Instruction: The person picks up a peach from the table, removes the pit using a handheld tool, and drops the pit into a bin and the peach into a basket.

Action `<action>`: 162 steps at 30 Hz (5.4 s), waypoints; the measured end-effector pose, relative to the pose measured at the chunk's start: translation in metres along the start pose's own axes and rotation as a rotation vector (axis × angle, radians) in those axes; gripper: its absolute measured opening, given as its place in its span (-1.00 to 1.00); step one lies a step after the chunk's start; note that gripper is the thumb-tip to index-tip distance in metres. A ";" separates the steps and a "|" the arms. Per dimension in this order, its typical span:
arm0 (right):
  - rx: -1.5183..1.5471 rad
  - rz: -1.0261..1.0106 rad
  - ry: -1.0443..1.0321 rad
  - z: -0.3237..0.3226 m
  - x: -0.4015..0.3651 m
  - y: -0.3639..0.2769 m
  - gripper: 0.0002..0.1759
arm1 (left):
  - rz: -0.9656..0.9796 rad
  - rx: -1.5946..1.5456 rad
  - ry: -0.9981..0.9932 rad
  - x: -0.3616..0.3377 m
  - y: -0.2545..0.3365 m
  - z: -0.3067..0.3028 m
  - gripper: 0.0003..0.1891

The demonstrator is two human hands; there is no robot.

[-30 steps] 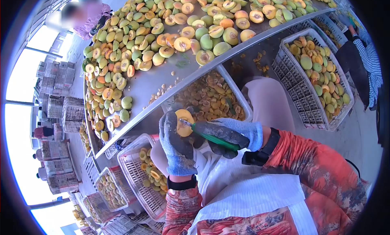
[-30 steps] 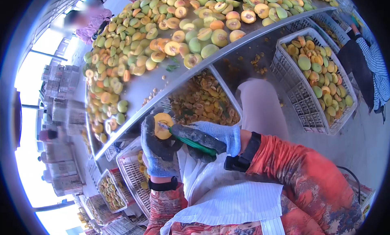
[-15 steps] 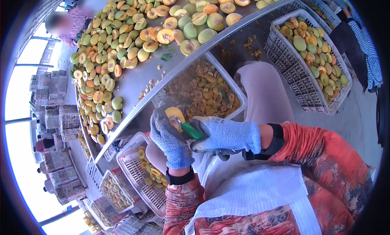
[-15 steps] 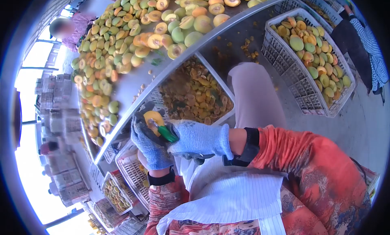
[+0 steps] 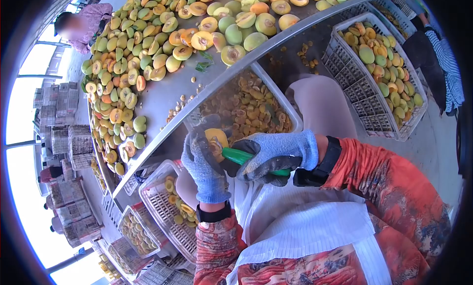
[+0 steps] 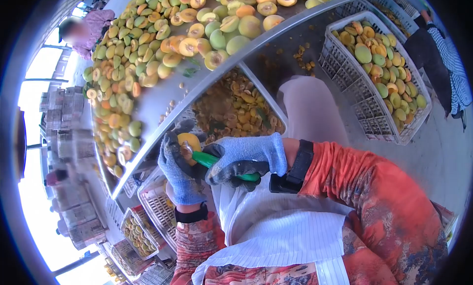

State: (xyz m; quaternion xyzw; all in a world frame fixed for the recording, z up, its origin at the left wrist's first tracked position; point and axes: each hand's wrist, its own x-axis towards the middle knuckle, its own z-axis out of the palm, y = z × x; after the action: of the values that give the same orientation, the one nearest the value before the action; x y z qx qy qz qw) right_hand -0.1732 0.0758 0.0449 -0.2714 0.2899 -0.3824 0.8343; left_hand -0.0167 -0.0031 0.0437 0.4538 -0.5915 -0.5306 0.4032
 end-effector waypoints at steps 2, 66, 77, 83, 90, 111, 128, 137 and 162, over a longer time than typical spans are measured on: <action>0.007 0.003 0.003 0.001 0.000 -0.001 -0.66 | -0.061 -0.092 -0.069 0.003 0.006 0.000 -0.65; -1.825 -0.770 0.812 0.027 -0.004 -0.003 -0.40 | -0.468 -0.714 -0.169 -0.010 0.026 -0.024 -0.48; -1.672 -0.594 0.662 0.041 -0.026 0.006 -0.48 | -0.418 -0.713 -0.167 -0.026 0.019 -0.019 -0.48; -1.766 -0.443 0.610 0.035 -0.027 0.004 -0.49 | -0.436 -0.549 -0.179 -0.031 0.026 -0.020 -0.54; -1.430 -0.382 0.485 0.034 -0.027 0.017 -0.59 | -0.293 -0.389 -0.042 -0.045 0.034 -0.009 -0.65; -1.261 -0.768 0.780 0.040 -0.002 0.004 -0.65 | -0.285 -0.563 0.020 -0.039 0.017 -0.007 -0.60; -1.362 -0.966 0.626 0.058 0.023 0.022 -0.48 | -0.310 -0.900 0.038 -0.030 -0.019 -0.022 -0.57; -1.656 -0.527 0.668 0.049 -0.003 0.017 -0.62 | -0.339 -0.792 -0.115 -0.026 0.005 -0.035 -0.46; -1.488 -0.490 0.739 0.061 0.004 0.048 -0.59 | -0.084 -0.607 0.055 -0.049 0.019 -0.022 -0.61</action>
State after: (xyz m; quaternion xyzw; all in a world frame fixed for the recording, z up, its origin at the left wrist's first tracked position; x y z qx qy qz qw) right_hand -0.1054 0.1141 0.0531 -0.6600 0.6508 -0.3258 0.1861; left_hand 0.0154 0.0392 0.0658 0.3509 -0.3755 -0.6866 0.5142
